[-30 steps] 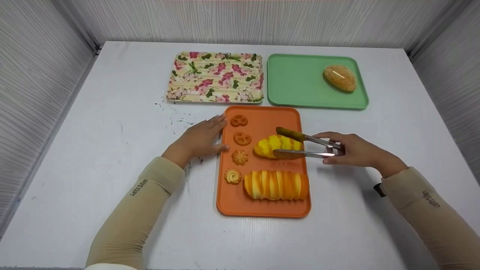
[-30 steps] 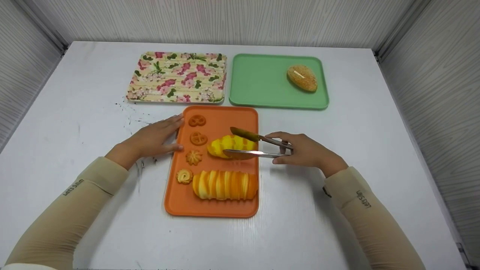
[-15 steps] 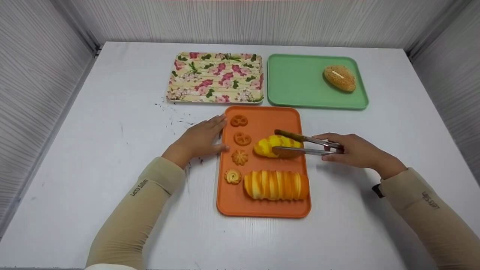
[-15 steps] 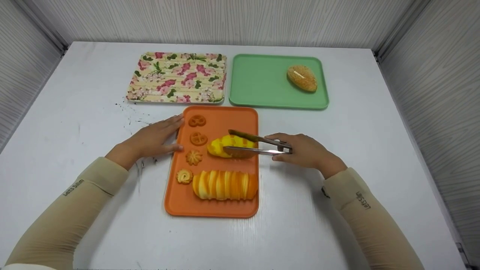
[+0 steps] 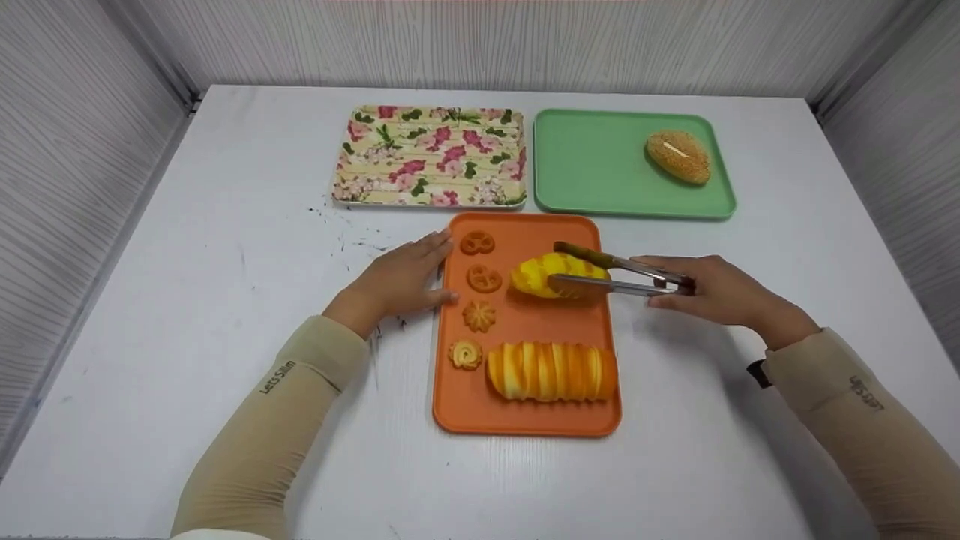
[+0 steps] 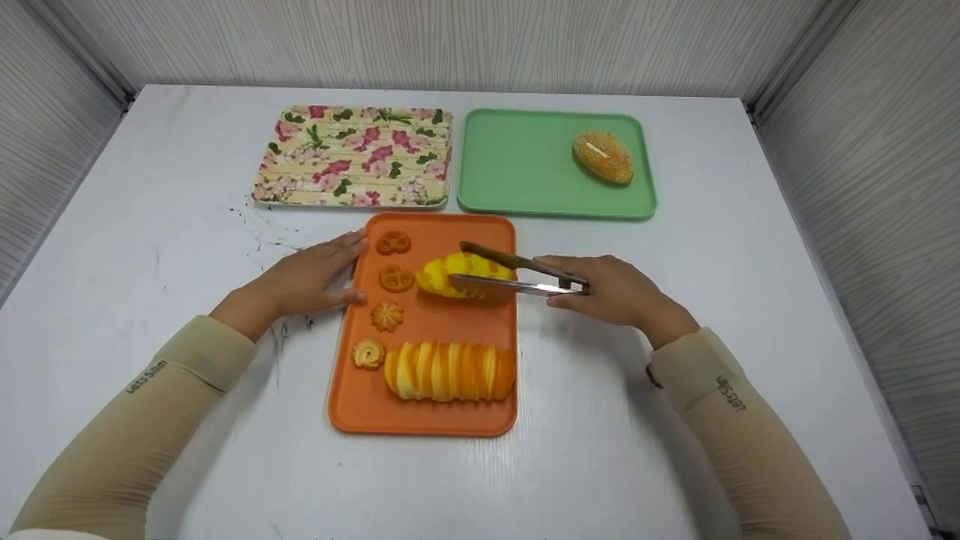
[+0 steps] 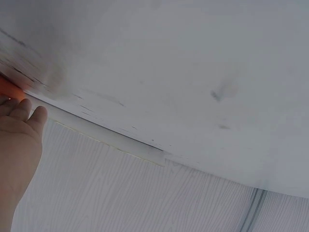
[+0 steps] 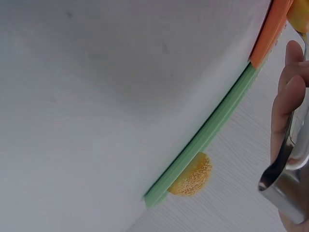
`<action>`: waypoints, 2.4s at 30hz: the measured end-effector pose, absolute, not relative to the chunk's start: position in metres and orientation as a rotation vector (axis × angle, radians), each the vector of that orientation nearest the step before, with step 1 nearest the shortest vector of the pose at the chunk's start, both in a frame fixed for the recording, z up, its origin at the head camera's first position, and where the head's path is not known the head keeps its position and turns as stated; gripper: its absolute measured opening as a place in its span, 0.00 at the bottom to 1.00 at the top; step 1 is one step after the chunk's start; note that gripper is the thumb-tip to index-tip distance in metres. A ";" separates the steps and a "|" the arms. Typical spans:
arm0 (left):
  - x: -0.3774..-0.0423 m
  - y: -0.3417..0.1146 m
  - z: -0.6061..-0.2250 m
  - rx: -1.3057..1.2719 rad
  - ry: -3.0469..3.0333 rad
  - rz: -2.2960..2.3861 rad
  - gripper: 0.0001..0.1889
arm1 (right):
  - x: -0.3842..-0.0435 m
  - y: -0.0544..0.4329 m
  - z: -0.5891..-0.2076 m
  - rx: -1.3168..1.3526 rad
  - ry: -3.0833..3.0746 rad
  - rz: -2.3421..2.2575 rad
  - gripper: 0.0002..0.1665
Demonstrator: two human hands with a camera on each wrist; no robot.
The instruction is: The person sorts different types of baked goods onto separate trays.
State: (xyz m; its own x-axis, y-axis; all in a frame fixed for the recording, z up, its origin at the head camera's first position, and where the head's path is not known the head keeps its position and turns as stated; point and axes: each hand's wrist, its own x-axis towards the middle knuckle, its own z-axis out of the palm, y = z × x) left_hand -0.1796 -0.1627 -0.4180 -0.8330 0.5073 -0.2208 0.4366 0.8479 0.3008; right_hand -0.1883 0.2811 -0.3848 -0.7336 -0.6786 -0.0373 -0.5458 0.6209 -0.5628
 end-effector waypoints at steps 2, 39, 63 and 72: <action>-0.179 -0.163 -0.418 0.710 2.731 0.344 0.46 | -0.190 0.283 -0.383 -1.004 2.625 -0.801 0.32; -0.181 -0.164 -0.423 0.719 2.738 0.324 0.47 | -0.217 0.336 -0.386 -0.297 3.041 -0.722 0.40; -0.181 -0.163 -0.423 0.731 2.739 0.324 0.47 | -0.225 0.364 -0.389 -0.230 3.079 -0.583 0.40; -0.180 -0.163 -0.420 0.730 2.730 0.343 0.47 | -0.228 0.368 -0.392 -0.288 3.092 -0.523 0.40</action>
